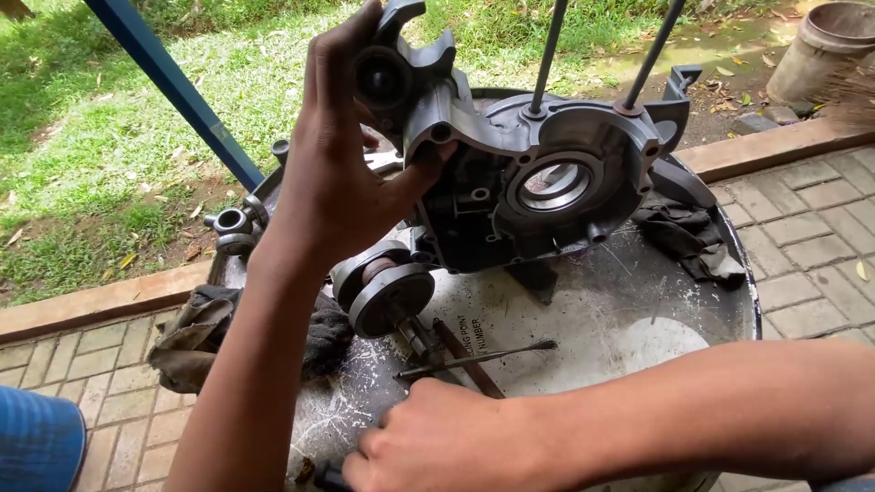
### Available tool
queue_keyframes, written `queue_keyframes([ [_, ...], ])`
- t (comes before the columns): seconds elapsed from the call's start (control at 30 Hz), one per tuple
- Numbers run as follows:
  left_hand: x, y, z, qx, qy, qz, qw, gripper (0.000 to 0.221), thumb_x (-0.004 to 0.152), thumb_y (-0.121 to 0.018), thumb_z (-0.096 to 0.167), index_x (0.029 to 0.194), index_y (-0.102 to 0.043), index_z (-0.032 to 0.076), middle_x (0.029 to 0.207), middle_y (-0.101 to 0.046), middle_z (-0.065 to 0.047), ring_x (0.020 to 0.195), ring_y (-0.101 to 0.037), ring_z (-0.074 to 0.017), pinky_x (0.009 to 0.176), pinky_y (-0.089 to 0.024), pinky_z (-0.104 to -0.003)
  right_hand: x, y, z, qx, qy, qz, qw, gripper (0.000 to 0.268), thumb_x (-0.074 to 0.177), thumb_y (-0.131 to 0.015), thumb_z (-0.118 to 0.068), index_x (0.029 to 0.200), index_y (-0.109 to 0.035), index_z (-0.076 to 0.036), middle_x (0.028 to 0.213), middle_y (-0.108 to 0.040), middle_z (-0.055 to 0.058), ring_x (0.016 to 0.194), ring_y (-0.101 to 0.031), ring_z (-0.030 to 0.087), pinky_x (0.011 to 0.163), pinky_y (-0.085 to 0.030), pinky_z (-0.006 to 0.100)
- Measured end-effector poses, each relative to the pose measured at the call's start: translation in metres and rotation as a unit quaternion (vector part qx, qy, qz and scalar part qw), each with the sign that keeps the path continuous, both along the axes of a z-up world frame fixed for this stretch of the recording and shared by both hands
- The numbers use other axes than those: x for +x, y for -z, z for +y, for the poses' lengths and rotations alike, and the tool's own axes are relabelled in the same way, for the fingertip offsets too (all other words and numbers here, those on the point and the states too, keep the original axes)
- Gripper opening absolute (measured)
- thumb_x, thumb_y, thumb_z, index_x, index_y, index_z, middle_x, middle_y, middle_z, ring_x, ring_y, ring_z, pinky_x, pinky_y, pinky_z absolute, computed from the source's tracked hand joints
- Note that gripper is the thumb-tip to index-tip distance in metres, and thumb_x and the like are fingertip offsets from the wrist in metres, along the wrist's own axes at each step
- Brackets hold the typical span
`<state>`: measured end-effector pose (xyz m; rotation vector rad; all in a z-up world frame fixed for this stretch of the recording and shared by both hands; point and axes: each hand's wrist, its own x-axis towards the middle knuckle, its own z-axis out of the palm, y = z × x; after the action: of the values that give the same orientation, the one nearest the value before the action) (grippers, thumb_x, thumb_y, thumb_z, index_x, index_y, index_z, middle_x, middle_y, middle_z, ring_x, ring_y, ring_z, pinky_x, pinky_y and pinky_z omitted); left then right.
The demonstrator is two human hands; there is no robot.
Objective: Using a flathead screwdriver to scrape residue and old sealant from the interior surfaces of a motorcycle engine casing.
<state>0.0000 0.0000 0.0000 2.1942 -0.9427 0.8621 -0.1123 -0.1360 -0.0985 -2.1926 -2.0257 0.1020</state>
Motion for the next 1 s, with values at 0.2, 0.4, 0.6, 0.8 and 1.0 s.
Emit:
queue_keyframes([
  [0.2, -0.004, -0.004, -0.001, -0.002, -0.002, 0.01, 1.0, 0.09, 0.099, -0.09, 0.016, 0.157, -0.021, 0.016, 0.148, -0.042, -0.018, 0.102, -0.069, -0.0277, 0.08, -0.063, -0.036, 0.007, -0.023, -0.027, 0.11, -0.045, 0.079, 0.99, 0.003, 0.098, -0.046, -0.008, 0.098, -0.046, -0.005, 0.077, -0.054, 0.009, 0.057, -0.059, 0.032, 0.039, -0.032, 0.046],
  [0.4, -0.005, -0.006, -0.001, -0.019, 0.01, -0.005, 1.0, 0.085, 0.096, -0.086, 0.016, 0.155, -0.025, 0.01, 0.149, -0.043, -0.017, 0.136, -0.057, -0.0349, 0.11, -0.054, -0.043, 0.02, -0.11, -0.081, 0.464, 0.003, 0.097, 0.881, 0.026, 0.093, -0.056, -0.029, 0.084, -0.054, -0.005, 0.062, -0.042, 0.002, 0.048, -0.04, 0.02, 0.05, -0.026, 0.036],
  [0.6, -0.004, -0.005, 0.0, -0.026, 0.032, 0.004, 0.999, 0.087, 0.098, -0.089, 0.01, 0.155, -0.023, 0.011, 0.148, -0.041, -0.02, 0.13, -0.062, -0.035, 0.104, -0.064, -0.039, 0.081, -0.064, -0.162, 0.643, 0.12, -0.057, 0.754, 0.035, 0.109, -0.046, -0.037, 0.125, -0.035, -0.009, 0.096, -0.042, 0.011, 0.053, -0.048, 0.022, 0.056, -0.045, 0.034],
  [0.8, -0.005, -0.003, -0.002, -0.014, 0.022, -0.004, 1.0, 0.086, 0.099, -0.09, 0.011, 0.151, -0.022, 0.013, 0.147, -0.04, -0.021, 0.128, -0.059, -0.0344, 0.1, -0.068, -0.039, 0.071, -0.078, -0.118, 0.703, 0.188, -0.065, 0.683, 0.037, 0.12, -0.04, -0.029, 0.127, -0.026, 0.004, 0.107, -0.046, 0.033, 0.085, -0.07, 0.047, 0.059, -0.058, 0.044],
  [1.0, -0.006, -0.003, -0.004, -0.023, 0.028, -0.002, 0.999, 0.083, 0.097, -0.088, 0.009, 0.151, -0.025, 0.011, 0.143, -0.041, -0.019, 0.126, -0.054, -0.0321, 0.087, -0.068, -0.035, 0.066, -0.094, -0.108, 0.628, 0.144, -0.093, 0.759, 0.032, 0.121, -0.03, -0.02, 0.131, -0.023, 0.01, 0.113, -0.046, 0.036, 0.086, -0.074, 0.047, 0.072, -0.075, 0.05],
])
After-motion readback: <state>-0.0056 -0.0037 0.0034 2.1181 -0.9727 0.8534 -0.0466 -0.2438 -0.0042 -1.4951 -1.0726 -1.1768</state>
